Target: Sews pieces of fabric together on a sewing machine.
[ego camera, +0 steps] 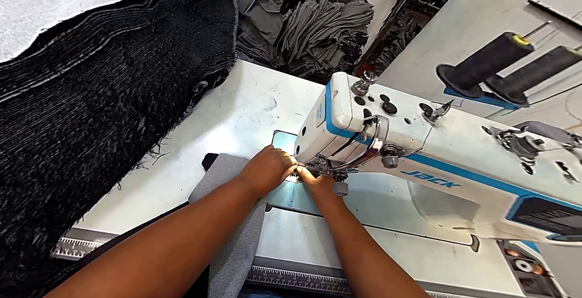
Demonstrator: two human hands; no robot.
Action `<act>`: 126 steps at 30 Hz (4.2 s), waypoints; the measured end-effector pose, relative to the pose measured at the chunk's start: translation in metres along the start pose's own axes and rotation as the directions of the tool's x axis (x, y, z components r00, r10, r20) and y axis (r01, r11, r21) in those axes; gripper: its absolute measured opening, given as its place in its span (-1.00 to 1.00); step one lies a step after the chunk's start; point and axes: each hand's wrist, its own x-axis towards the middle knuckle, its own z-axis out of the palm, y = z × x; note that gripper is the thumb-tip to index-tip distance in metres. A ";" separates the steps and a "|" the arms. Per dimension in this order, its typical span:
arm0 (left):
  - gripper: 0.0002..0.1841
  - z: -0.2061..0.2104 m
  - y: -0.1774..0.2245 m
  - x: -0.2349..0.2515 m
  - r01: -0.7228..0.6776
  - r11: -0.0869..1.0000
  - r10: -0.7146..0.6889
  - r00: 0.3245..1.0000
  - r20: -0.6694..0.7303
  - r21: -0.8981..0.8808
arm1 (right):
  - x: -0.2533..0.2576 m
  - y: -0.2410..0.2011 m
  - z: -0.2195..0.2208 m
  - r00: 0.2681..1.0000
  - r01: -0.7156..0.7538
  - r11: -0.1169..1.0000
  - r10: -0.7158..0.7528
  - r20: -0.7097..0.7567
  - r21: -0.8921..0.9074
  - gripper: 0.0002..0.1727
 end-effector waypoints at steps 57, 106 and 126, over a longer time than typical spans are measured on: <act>-0.87 -0.001 0.001 0.001 0.046 0.999 -0.044 0.996 0.078 -0.027 | -0.002 0.001 -0.006 0.988 0.096 0.989 -0.081 -0.134 0.112 -0.63; -0.86 0.005 0.000 -0.003 0.030 0.995 -0.039 0.995 -0.092 -0.098 | -0.006 -0.007 0.002 0.992 0.091 0.980 -0.106 -0.074 -0.177 -0.79; -0.38 -0.080 -0.025 -0.031 0.512 0.839 -0.532 0.700 0.476 0.185 | -0.076 -0.025 0.002 0.852 0.452 0.889 -0.456 0.256 0.078 -0.55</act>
